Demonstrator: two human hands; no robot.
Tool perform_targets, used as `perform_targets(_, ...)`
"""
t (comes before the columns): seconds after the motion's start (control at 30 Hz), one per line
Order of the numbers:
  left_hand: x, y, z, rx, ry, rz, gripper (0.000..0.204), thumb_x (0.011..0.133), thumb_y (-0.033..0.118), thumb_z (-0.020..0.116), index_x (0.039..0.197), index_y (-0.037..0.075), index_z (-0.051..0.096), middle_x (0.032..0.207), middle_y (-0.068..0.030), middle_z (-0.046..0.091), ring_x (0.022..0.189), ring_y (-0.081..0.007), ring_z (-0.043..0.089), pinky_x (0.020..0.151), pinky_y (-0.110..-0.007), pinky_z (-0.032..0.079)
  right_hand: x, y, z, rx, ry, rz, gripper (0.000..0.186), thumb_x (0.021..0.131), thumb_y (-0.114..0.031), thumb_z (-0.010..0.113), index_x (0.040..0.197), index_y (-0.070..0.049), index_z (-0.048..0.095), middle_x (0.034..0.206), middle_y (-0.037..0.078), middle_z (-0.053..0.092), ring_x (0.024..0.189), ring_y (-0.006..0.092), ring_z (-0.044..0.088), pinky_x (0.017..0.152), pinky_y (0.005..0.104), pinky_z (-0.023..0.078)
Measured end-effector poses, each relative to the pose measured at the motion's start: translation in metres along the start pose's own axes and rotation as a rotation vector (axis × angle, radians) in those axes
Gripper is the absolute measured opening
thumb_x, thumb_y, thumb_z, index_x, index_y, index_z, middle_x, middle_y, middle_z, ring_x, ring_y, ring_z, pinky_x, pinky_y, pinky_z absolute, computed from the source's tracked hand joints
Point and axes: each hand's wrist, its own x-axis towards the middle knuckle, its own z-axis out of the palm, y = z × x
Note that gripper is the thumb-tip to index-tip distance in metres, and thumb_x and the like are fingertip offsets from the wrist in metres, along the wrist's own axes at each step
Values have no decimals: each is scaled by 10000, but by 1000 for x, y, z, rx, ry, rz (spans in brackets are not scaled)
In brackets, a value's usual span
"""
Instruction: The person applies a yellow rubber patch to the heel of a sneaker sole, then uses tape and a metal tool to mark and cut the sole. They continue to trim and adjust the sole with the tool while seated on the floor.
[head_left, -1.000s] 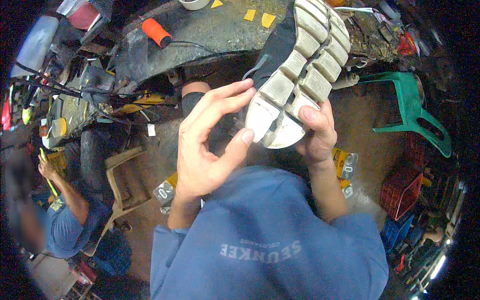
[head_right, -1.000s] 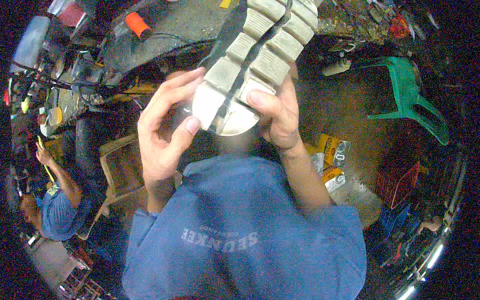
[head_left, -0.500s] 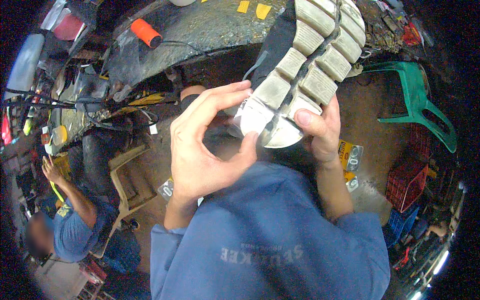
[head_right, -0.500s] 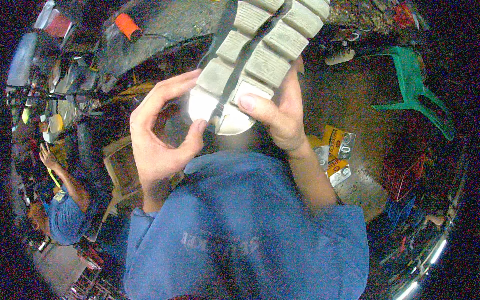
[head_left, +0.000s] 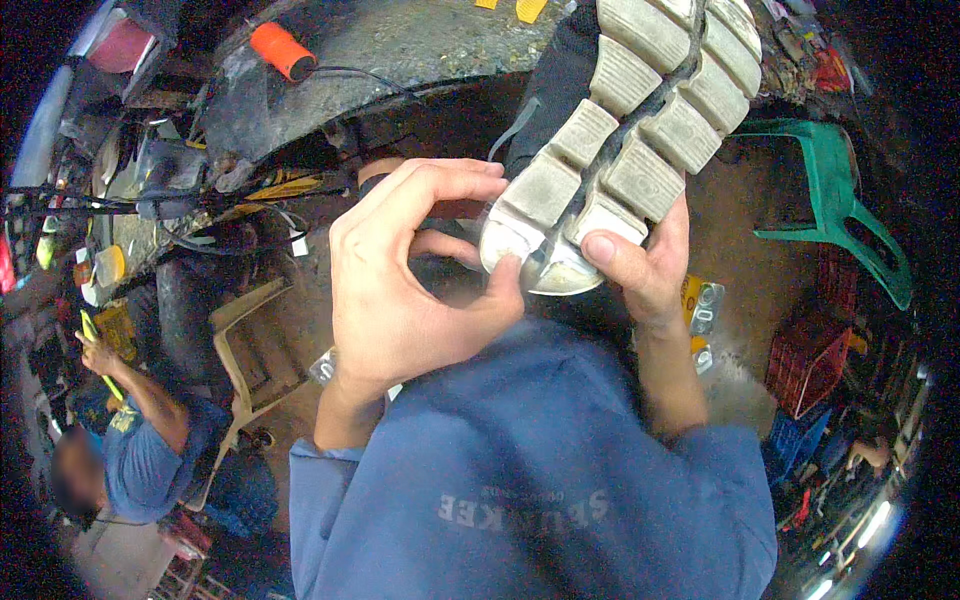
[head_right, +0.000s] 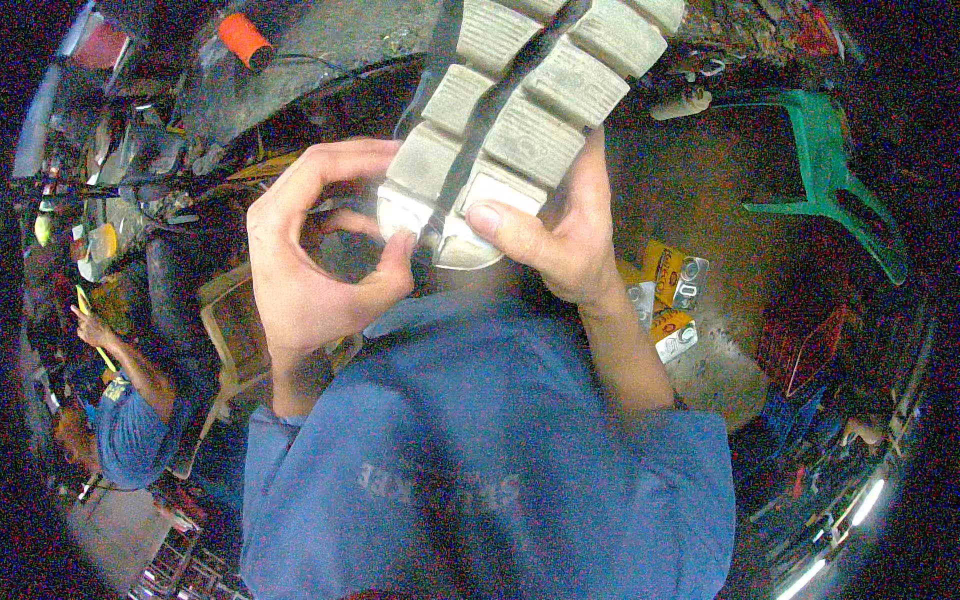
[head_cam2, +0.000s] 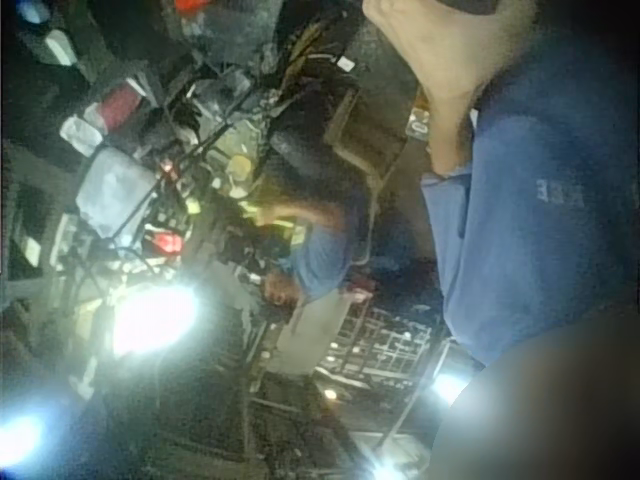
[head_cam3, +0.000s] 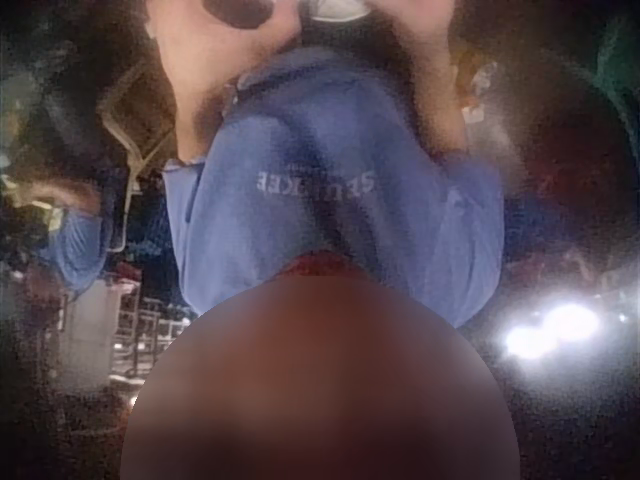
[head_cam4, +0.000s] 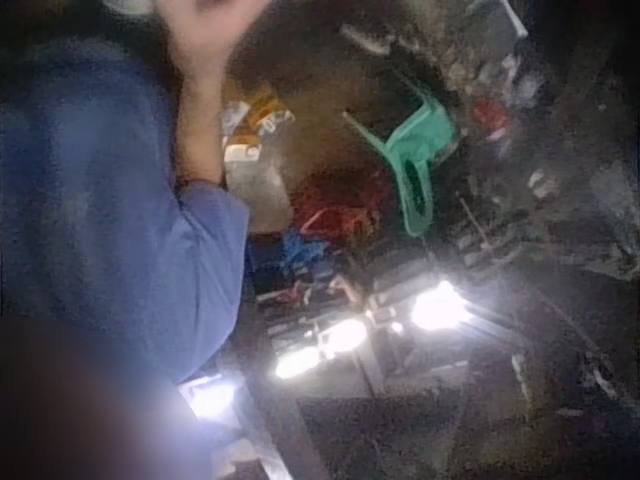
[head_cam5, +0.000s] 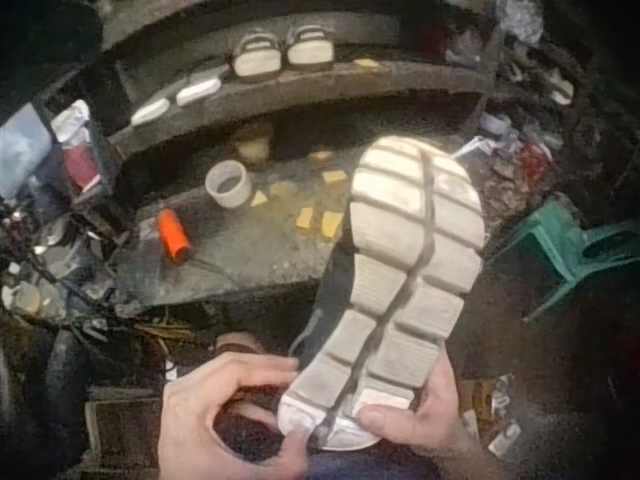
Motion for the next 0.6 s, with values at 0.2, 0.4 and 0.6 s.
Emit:
perform_targets(0.2,3,1,4,-3,-4,7,432,676,-50,824,1094,4,726,1162,-147,742,926,-186,767,702,-276,660,-1,1,-5,14,1,-13,1043,819,-86,832,1635,-19,187,1530,192,504,1415,334,531,1211,487,396)
perform_targets(0.4,5,0,7,-4,11,10,419,672,-33,834,1076,4,728,1129,-146,749,895,-178,767,689,-272,654,-4,2,-5,22,26,5,1059,804,-65,847,1632,-29,187,1530,192,503,1416,338,531,1207,498,404)
perform_targets(0.6,5,-3,7,6,13,21,393,669,-10,846,1045,11,731,1108,-139,754,888,-176,767,676,-266,647,-5,4,-6,19,12,-4,1076,801,-45,852,1635,-27,171,1531,194,499,1415,342,531,1205,498,409)
